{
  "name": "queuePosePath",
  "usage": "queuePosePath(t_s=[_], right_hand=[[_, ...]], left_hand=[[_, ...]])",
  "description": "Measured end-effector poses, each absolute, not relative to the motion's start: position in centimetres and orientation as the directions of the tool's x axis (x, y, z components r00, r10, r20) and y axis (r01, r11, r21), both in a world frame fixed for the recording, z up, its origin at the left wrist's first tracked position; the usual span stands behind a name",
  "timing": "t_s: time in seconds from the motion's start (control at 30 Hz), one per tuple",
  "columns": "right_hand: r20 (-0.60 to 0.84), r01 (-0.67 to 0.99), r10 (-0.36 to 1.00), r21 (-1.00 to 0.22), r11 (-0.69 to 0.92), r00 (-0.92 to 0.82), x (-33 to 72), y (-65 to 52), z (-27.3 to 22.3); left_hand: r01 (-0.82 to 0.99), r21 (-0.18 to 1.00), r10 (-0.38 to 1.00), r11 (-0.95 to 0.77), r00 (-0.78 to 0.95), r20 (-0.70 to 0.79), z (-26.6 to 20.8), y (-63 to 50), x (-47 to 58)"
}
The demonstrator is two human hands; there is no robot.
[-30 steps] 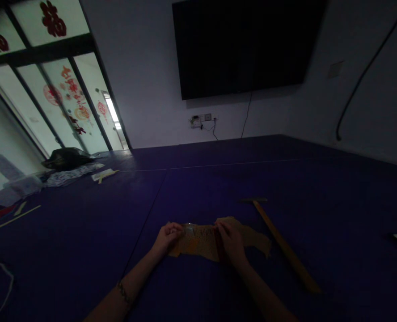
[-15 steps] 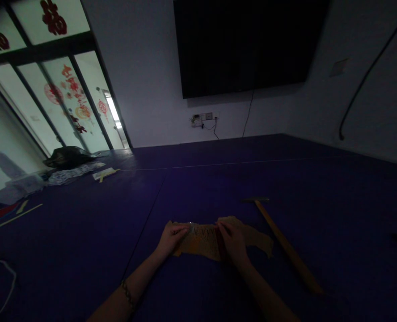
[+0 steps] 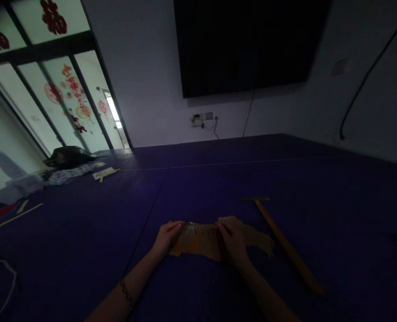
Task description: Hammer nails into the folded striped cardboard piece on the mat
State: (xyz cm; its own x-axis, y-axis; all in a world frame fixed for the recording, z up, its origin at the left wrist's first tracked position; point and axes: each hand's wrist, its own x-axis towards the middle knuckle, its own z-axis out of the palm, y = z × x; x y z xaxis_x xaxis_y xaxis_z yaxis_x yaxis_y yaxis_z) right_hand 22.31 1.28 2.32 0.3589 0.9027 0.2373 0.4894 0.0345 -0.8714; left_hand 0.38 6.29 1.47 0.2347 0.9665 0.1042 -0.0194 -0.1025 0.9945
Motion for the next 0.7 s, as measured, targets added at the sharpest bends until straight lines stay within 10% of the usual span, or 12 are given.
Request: queuePosePath(t_s=[0.2,0.7], right_hand=[[0.252,0.471,0.896,-0.88,0.055,0.366,22.3,1.3,2.2],[0.276,0.527,0.916,-0.845,0.086,0.293,22.4,1.3,1.7]], left_hand=[[-0.347,0.934,0.991,0.089,0.121,-0.05,2.4,5.9,0.2],[-0.47,0.878,0.995,0.091,0.084,-0.059,2.1,6.6,-0.1]])
